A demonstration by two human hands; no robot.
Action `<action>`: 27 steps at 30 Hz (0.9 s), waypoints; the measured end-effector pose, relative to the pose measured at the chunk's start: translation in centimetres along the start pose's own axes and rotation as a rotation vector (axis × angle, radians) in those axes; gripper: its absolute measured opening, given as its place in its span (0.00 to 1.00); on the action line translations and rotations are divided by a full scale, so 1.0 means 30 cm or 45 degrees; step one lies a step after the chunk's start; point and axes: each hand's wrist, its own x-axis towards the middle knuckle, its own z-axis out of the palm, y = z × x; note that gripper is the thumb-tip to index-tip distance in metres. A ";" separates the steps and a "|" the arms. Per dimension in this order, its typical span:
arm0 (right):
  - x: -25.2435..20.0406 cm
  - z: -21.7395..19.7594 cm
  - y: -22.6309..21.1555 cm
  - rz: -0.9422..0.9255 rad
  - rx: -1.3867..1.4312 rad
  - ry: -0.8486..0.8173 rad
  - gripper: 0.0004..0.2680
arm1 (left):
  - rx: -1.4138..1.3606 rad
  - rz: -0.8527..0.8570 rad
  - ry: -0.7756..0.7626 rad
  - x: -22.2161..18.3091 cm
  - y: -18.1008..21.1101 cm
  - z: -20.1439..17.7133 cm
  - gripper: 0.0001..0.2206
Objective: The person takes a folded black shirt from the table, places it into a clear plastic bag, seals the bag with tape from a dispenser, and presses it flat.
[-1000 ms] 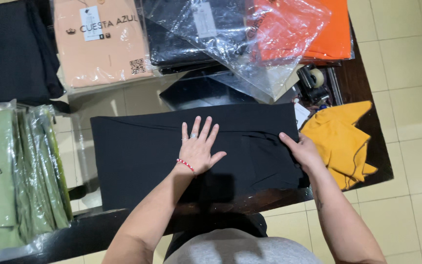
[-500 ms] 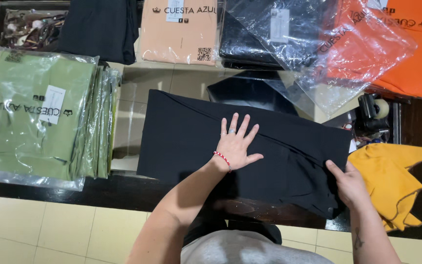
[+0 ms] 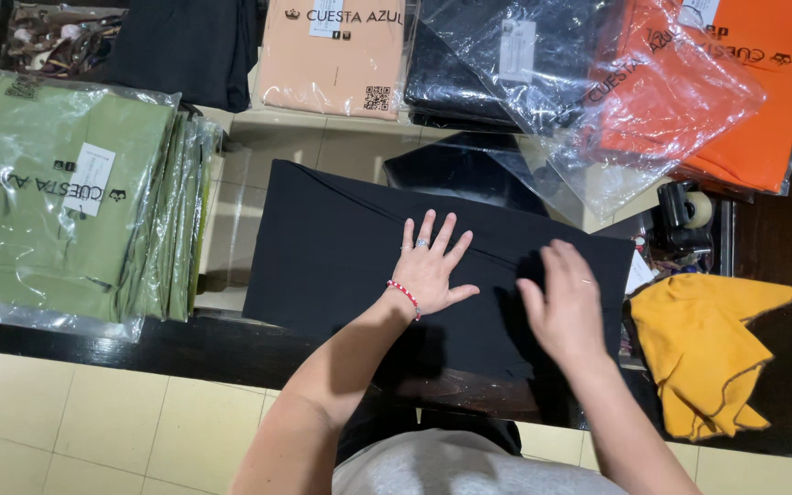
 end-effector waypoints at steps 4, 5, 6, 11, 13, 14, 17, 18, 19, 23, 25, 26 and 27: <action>0.115 0.229 -0.176 -0.178 0.220 -0.153 0.20 | 0.000 -0.032 -0.045 -0.009 0.014 -0.022 0.42; 0.149 0.290 -0.216 -0.143 0.219 -0.245 0.20 | -0.027 -0.034 -0.034 -0.010 0.014 -0.035 0.39; 0.172 0.330 -0.222 -0.141 0.218 -0.237 0.20 | -0.021 -0.030 -0.031 -0.007 0.013 -0.041 0.39; 0.201 0.458 -0.247 0.033 0.260 -0.498 0.22 | -0.084 0.071 0.243 0.019 -0.114 0.077 0.34; 0.168 0.496 -0.233 0.033 0.191 -0.476 0.22 | 0.002 0.105 0.432 -0.006 -0.230 0.061 0.31; 0.149 0.511 -0.222 0.016 0.126 -0.463 0.22 | 0.081 0.119 0.627 -0.015 -0.283 0.054 0.28; 0.118 0.522 -0.259 0.050 0.046 -0.450 0.24 | 0.117 -0.104 0.380 -0.031 -0.433 -0.004 0.31; 0.122 0.524 -0.285 0.073 0.043 -0.447 0.24 | 0.119 -0.082 0.370 -0.048 -0.481 -0.015 0.31; 0.125 0.523 -0.308 0.105 0.020 -0.461 0.25 | 0.115 -0.136 0.328 -0.061 -0.525 -0.025 0.31; 0.112 0.543 -0.397 0.175 -0.118 -0.488 0.26 | 0.069 -0.314 0.269 -0.156 -0.691 -0.061 0.31; 0.104 0.548 -0.417 0.185 -0.148 -0.471 0.26 | 0.062 -0.337 0.371 -0.211 -0.799 -0.009 0.31; 0.100 0.549 -0.422 0.170 -0.174 -0.464 0.27 | 0.047 -0.385 0.479 -0.233 -0.851 0.017 0.31; 0.098 0.553 -0.428 0.194 -0.181 -0.456 0.27 | 0.049 -0.359 0.476 -0.261 -0.883 0.032 0.31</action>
